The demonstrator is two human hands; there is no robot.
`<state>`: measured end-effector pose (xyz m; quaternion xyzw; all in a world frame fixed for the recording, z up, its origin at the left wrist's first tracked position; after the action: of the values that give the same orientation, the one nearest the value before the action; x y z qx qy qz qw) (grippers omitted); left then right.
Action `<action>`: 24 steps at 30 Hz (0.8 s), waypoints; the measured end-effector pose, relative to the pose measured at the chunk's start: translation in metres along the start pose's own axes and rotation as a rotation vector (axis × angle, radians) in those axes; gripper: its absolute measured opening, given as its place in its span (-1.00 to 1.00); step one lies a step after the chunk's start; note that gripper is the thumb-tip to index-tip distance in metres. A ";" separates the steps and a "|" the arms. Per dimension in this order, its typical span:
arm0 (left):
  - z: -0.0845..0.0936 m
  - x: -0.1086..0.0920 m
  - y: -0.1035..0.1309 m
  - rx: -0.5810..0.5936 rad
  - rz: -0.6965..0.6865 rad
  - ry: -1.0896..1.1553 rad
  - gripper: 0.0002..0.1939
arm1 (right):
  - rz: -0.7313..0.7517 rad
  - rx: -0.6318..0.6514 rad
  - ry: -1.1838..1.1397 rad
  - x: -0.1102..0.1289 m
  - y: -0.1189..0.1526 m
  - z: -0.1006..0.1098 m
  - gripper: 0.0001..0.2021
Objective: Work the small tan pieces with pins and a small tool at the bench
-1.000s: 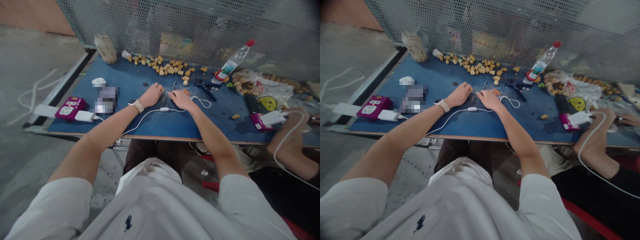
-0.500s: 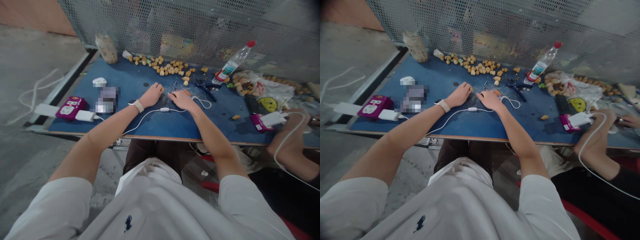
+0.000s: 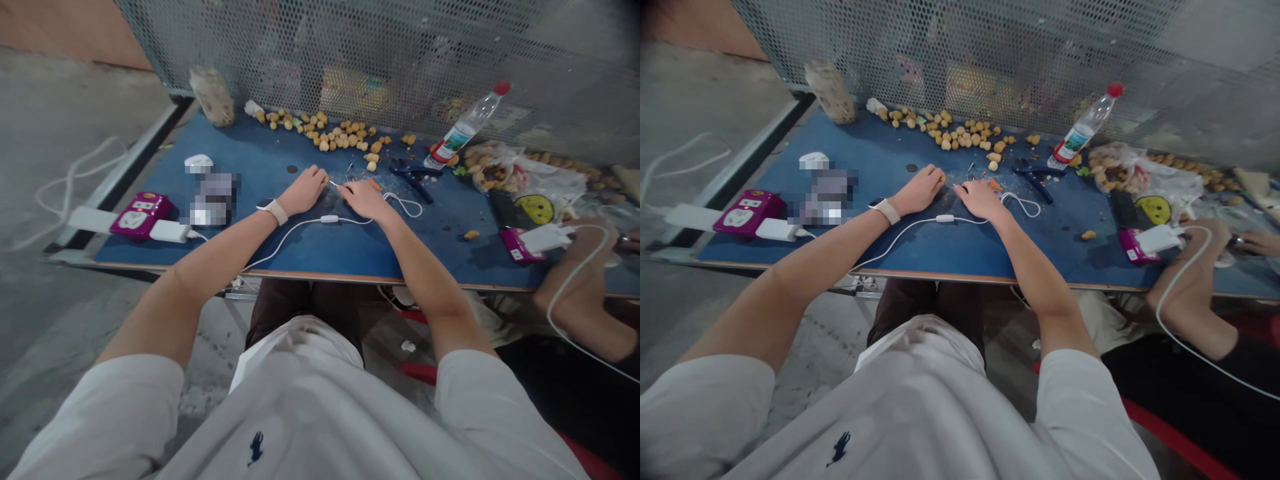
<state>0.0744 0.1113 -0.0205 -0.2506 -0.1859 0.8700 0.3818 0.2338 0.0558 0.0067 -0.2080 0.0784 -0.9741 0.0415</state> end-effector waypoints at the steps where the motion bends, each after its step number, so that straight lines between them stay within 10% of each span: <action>1: 0.000 0.000 0.000 0.005 0.004 0.000 -0.61 | 0.001 0.005 0.006 0.001 0.000 0.000 -0.53; 24: 0.000 0.006 0.000 -0.036 0.005 0.029 -0.63 | 0.001 0.003 -0.003 0.006 0.004 0.004 -0.56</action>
<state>0.0711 0.1160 -0.0219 -0.2704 -0.1957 0.8637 0.3777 0.2302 0.0502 0.0121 -0.2095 0.0771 -0.9739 0.0422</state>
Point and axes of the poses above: each hand's wrist, its own y-axis away from the middle knuckle, its own z-axis out of the back of the hand, x = y × z, the point moved 9 cm from there along -y, towards the middle knuckle, and after that the axes turned 12 degrees about -x, right-handed, at the moved point
